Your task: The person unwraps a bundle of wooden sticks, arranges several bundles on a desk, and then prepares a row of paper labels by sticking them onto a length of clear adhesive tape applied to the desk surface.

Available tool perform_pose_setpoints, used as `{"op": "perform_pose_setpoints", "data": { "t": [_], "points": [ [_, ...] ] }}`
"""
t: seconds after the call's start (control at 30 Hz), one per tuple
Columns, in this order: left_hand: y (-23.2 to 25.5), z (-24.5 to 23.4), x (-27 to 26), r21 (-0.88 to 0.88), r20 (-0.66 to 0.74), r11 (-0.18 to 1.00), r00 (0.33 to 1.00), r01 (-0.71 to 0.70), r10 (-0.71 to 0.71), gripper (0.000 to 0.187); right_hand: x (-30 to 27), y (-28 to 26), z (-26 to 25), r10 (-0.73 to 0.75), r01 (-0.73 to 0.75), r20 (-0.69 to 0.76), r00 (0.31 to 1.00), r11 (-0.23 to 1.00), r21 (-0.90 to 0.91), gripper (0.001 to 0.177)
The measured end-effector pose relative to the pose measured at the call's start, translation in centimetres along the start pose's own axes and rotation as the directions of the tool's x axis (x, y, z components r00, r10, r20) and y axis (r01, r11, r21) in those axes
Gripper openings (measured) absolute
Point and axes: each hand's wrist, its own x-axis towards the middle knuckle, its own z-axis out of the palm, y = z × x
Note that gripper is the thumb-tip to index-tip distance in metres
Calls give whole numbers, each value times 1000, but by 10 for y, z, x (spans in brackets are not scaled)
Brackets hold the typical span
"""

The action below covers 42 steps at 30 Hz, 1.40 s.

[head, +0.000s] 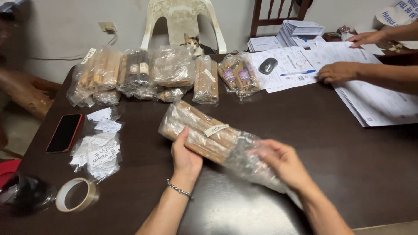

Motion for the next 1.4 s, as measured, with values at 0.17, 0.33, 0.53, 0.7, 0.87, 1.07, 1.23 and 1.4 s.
{"op": "perform_pose_setpoints", "data": {
  "t": [0.17, 0.33, 0.53, 0.7, 0.87, 1.07, 1.23, 1.4],
  "points": [
    [20, -23, -1, 334, 13, 943, 1000, -5, 1, 71, 34, 3, -52, -64, 48, -119, 991, 990, -133, 21],
    [42, -57, -10, 695, 70, 719, 996, -12, -51, 81, 41, 1, -74, 20, -50, -82, 996, 922, -384, 19],
    [63, -68, -22, 955, 167, 265, 978, -131, -121, 87, 41, -20, -66, 56, -30, 24, 998, 805, -593, 21],
    [65, -58, -25, 860, 449, -280, 893, -426, 21, 71, 35, -65, -30, -185, 206, 111, 976, 647, -734, 43],
    [41, -69, -2, 732, 636, -311, 771, -606, -3, 42, 46, -87, 20, 32, 269, 343, 939, 553, -788, 39],
    [39, -74, -11, 618, 786, -121, 605, -777, 130, 17, 63, -61, 32, 116, 257, 395, 911, 591, -765, 23],
    [44, -65, -33, 503, 852, 96, 512, -859, 109, 10, 64, -49, 28, 50, 207, 346, 937, 719, -664, 9],
    [40, -67, -39, 712, 642, 343, 766, -613, 34, 11, 66, -44, 22, -145, 373, 407, 902, 738, -562, 16]
  ]
}}
